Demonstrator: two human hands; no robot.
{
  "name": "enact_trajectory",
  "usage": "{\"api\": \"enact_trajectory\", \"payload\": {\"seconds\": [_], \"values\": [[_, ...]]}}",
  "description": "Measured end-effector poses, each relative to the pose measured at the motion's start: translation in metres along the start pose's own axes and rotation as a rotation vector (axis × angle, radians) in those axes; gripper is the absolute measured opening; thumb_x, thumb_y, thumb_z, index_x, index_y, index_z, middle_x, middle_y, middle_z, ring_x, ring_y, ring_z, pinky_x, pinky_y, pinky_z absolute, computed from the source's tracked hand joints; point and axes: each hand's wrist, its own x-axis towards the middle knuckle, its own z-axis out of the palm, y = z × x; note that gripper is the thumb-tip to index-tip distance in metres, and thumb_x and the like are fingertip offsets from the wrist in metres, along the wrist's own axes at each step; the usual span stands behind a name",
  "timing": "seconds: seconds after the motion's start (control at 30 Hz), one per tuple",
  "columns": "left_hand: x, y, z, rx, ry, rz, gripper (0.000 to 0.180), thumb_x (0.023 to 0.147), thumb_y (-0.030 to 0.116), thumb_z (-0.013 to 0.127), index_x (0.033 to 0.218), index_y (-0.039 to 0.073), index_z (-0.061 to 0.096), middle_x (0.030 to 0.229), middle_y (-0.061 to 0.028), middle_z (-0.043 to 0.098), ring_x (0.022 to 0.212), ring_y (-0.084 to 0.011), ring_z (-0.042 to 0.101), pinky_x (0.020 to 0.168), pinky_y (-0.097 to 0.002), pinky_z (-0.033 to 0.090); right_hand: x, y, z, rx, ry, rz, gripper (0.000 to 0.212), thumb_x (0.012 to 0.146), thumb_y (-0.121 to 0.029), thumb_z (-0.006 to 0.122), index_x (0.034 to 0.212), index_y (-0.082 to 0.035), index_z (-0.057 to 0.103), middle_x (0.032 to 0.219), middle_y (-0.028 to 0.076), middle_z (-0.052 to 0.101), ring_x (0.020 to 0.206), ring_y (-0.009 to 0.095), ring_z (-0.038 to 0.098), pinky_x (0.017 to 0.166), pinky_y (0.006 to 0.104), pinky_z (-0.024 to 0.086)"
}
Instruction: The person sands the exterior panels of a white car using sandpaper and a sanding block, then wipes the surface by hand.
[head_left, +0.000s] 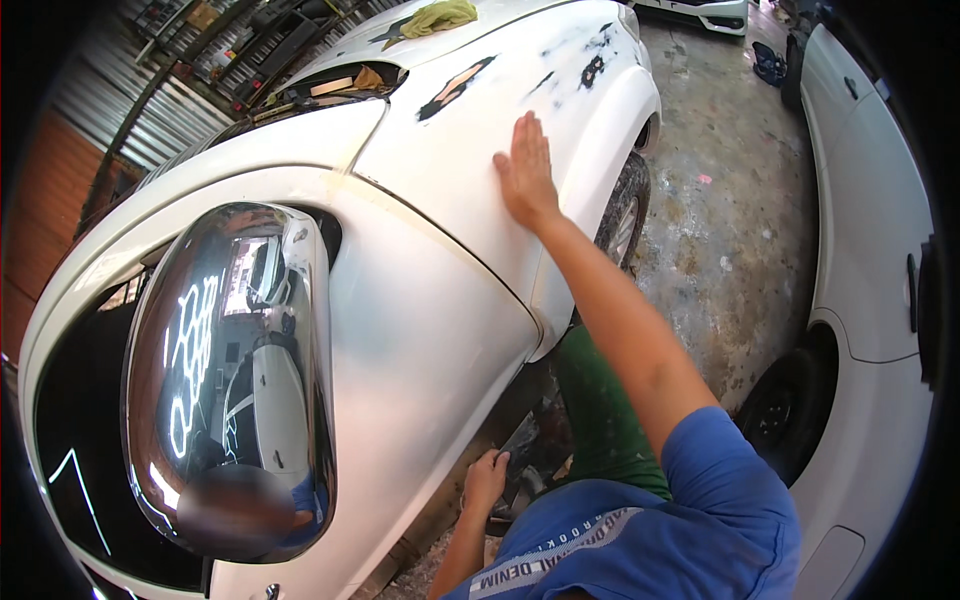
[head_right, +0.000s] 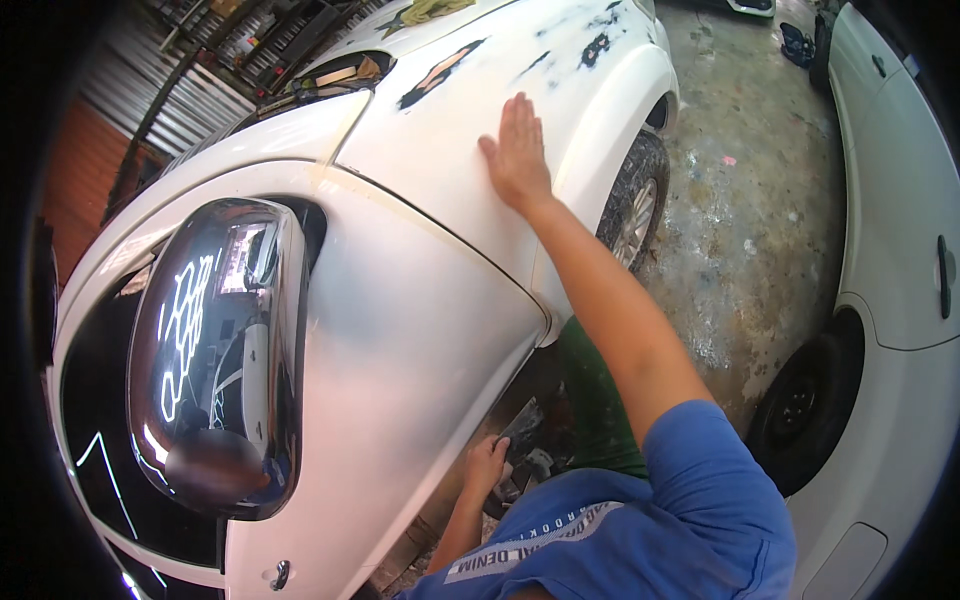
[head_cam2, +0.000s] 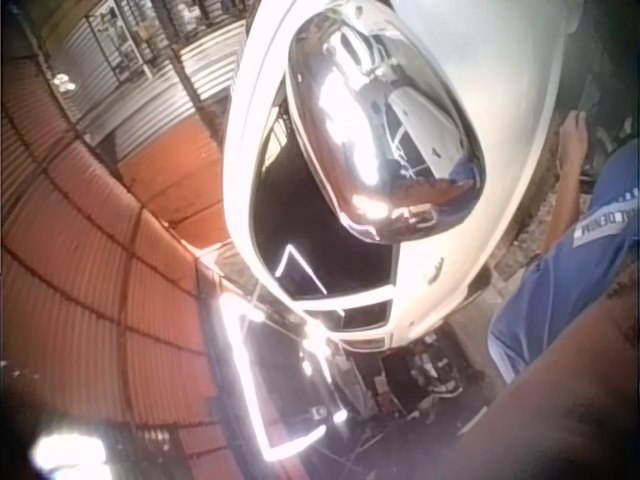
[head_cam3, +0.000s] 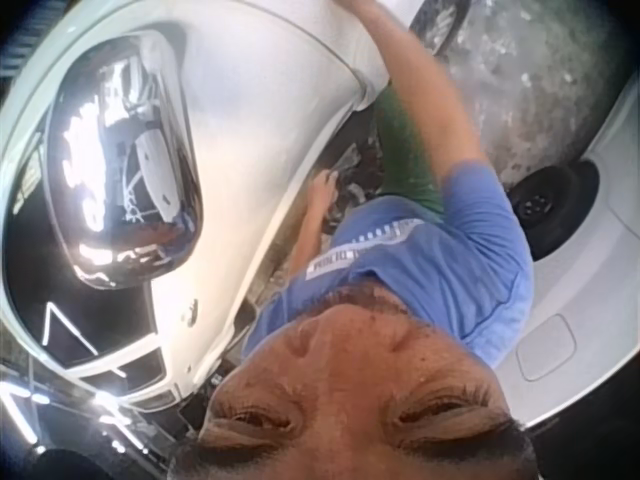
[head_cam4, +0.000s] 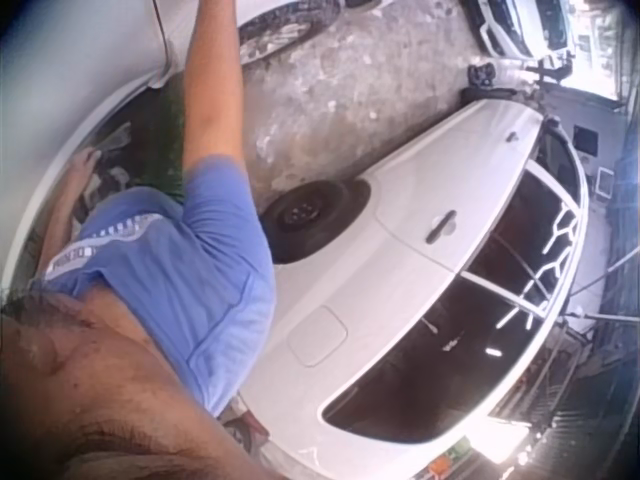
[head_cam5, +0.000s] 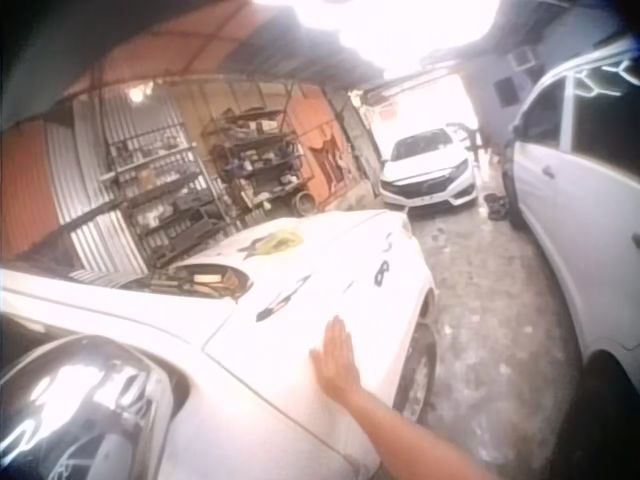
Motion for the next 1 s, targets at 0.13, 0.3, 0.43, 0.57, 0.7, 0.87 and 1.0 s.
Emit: {"api": "enact_trajectory", "payload": {"seconds": [0.13,0.3,0.43,0.57,0.7,0.87,1.0], "values": [[0.001,0.003,-0.001,0.012,-0.005,0.021,0.037,0.098,0.039,0.058,0.106,0.005,0.070,0.093,-0.0258,0.070,0.094,-0.0459,0.066,0.079,-0.0508,0.051,0.018,0.012,0.007,-0.079,0.114,0.119,0.078,0.105,-0.040,0.047,0.152,0.016,0.018,0.162,0.036,0.014,0.152,0.049,0.014,0.124,0.0554,0.011],[-0.003,-0.010,0.003,0.040,0.021,0.029,0.037,0.099,0.039,0.057,0.104,0.005,0.070,0.088,-0.0234,0.070,0.090,-0.0444,0.068,0.077,-0.0511,0.051,-0.022,-0.086,0.013,-0.027,0.009,-0.184,0.086,0.101,-0.039,0.054,0.156,0.013,0.012,0.164,0.033,0.009,0.154,0.047,0.008,0.125,0.0524,0.006],[0.001,0.008,-0.001,0.031,0.000,0.048,0.037,0.099,0.039,0.057,0.102,0.005,0.070,0.084,-0.0211,0.070,0.087,-0.0429,0.068,0.075,-0.0508,0.051,-0.045,-0.121,-0.015,0.110,-0.225,-0.358,0.090,0.098,-0.050,0.053,0.154,0.011,0.019,0.164,0.032,0.014,0.153,0.046,0.012,0.125,0.0531,0.009],[0.006,0.013,-0.004,0.020,-0.018,0.022,0.036,0.099,0.039,0.057,0.102,0.006,0.071,0.085,-0.0209,0.071,0.087,-0.0425,0.069,0.075,-0.0495,0.051,-0.018,-0.097,-0.013,0.036,-0.139,-0.346,0.084,0.099,-0.046,0.053,0.155,0.009,0.021,0.163,0.031,0.017,0.153,0.044,0.016,0.125,0.0526,0.012],[0.007,0.011,-0.002,0.007,-0.008,-0.003,0.036,0.098,0.039,0.058,0.104,0.006,0.071,0.087,-0.0216,0.071,0.088,-0.0426,0.069,0.076,-0.0491,0.052,0.038,-0.042,0.002,-0.084,0.094,-0.153,0.076,0.103,-0.040,0.050,0.154,0.009,0.023,0.162,0.031,0.020,0.152,0.043,0.020,0.124,0.0524,0.015],[0.002,-0.016,0.000,-0.017,0.002,-0.054,0.037,0.098,0.040,0.058,0.105,0.006,0.072,0.090,-0.0228,0.071,0.091,-0.0431,0.069,0.077,-0.0497,0.052,0.066,0.014,0.019,-0.036,0.151,0.126,0.074,0.107,-0.044,0.038,0.153,0.011,0.023,0.161,0.032,0.022,0.152,0.043,0.019,0.124,0.0516,0.015],[0.002,-0.023,-0.004,0.008,0.019,-0.033,0.038,0.098,0.040,0.059,0.104,0.006,0.072,0.090,-0.0234,0.071,0.091,-0.0436,0.068,0.077,-0.0502,0.052,0.089,0.081,0.015,-0.088,0.115,0.321,0.077,0.108,-0.050,0.029,0.155,0.011,0.021,0.163,0.030,0.018,0.154,0.041,0.014,0.125,0.0502,0.012]]}}
